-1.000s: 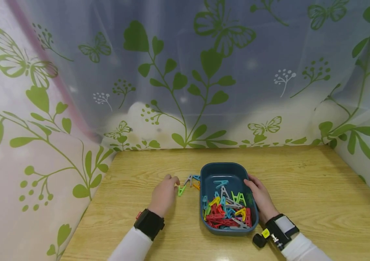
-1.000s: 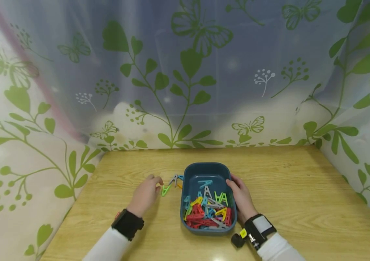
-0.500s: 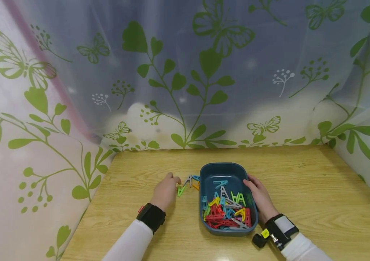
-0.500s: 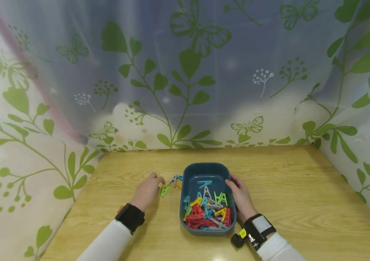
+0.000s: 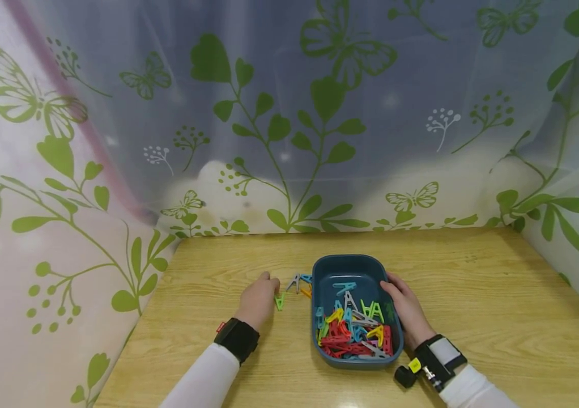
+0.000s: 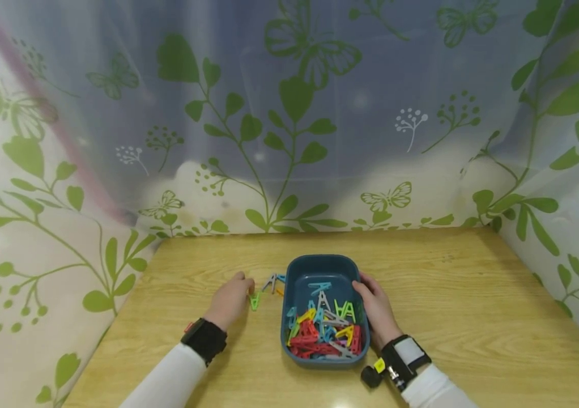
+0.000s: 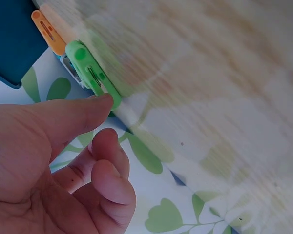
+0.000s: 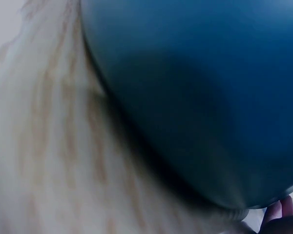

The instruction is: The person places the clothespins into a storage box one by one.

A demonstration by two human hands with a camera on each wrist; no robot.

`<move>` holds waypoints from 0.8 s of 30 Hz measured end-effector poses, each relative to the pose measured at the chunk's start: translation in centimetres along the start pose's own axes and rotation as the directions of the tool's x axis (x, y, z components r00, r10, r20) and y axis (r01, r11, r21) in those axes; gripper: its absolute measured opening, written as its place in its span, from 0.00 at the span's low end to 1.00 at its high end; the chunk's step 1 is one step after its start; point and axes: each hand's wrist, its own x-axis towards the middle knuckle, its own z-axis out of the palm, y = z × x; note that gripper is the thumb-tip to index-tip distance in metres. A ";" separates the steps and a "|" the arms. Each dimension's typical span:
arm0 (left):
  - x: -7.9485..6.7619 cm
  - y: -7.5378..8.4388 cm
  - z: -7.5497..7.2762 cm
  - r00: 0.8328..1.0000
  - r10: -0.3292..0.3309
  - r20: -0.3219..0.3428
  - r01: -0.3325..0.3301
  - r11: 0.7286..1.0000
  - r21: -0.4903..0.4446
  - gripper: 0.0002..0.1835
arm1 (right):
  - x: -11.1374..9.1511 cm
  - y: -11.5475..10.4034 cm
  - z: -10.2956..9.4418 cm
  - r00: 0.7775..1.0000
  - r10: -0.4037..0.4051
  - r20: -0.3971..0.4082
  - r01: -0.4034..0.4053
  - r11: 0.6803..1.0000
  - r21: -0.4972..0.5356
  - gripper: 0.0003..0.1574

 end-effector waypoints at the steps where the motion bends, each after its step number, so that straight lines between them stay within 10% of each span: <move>1: 0.0 0.0 0.0 1.000 -0.001 0.001 0.001 1.000 0.006 0.11 | 0.0 0.0 0.0 1.000 -0.001 -0.001 0.001 1.000 0.000 0.40; 10: -0.2 -0.4 0.5 1.000 0.000 0.001 0.000 0.998 0.056 0.09 | -0.1 0.0 0.1 1.000 -0.011 -0.006 0.011 1.000 0.009 0.40; 19: -0.7 1.1 -1.7 0.990 -0.026 -0.141 0.027 1.000 0.006 0.07 | 0.0 0.0 0.1 1.000 -0.013 -0.012 0.013 1.000 0.000 0.39; 24: -1.6 3.3 -2.8 0.970 0.058 -0.235 -0.062 0.998 -0.012 0.07 | 0.1 0.0 0.1 1.000 -0.017 -0.014 0.017 1.000 -0.002 0.39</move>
